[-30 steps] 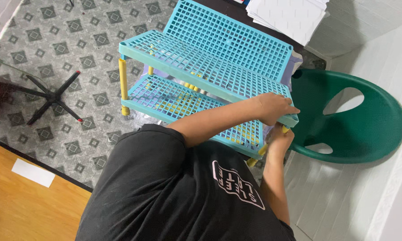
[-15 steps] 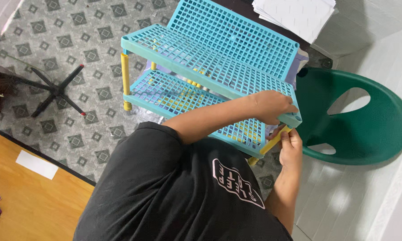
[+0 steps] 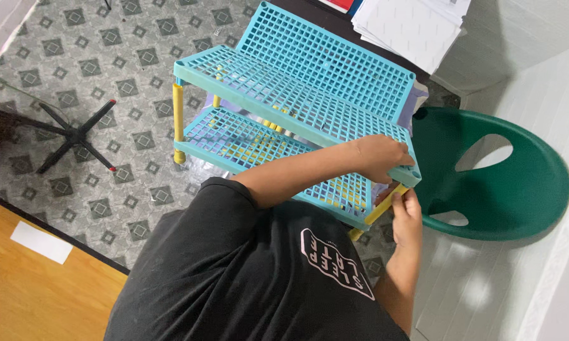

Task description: The person assembles a three-tier plastic shelf by inserting yellow cylindrical legs into the holes of light blue grid trays. They repeatedly insert, remove, and reposition the legs to align the trays and secure the structure.

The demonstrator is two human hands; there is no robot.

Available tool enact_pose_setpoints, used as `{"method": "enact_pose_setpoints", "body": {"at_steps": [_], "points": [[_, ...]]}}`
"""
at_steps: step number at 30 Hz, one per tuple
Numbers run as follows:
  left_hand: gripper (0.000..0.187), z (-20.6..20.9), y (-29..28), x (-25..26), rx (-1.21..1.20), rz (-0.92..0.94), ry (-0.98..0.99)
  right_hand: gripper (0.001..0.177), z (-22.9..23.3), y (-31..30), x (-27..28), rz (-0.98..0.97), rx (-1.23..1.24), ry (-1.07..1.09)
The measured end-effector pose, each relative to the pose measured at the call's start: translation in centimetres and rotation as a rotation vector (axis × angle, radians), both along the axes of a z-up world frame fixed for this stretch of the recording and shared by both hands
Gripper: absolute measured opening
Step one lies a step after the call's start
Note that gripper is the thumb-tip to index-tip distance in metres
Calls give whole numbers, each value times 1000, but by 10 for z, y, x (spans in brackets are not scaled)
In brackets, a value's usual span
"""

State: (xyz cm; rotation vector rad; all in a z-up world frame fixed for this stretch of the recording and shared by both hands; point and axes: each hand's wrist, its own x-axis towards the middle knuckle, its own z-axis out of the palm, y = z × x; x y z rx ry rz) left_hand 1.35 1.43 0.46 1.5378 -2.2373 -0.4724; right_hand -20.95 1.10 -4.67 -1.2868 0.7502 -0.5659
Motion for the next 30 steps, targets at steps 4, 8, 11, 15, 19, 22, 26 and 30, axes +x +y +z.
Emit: {"method": "enact_pose_setpoints", "body": {"at_steps": [4, 8, 11, 15, 19, 22, 26, 30], "points": [[67, -4, -3, 0, 6, 1, 11, 23, -23, -13, -24, 83, 148, 52], [62, -4, -2, -1, 30, 15, 4, 17, -31, -14, -26, 150, 10, 76], [62, 0, -3, 1, 38, 15, 4, 17, -21, -10, -17, 88, -36, 177], [60, 7, -1, 0, 64, 16, -37, 16, -10, 18, 2, -161, -455, 672], [65, 6, 0, -2, 68, 20, -52, 21, -14, 39, 13, -301, -818, 778], [73, 2, 2, -3, 17, -6, -131, 23, -19, 23, 5, -207, -431, 426], [68, -6, 7, -5, -30, 9, -155, 20, -35, -22, -7, 65, 139, -23], [68, -5, 6, -4, -33, 35, -178, 22, -67, -48, 3, 413, 438, -425]]}}
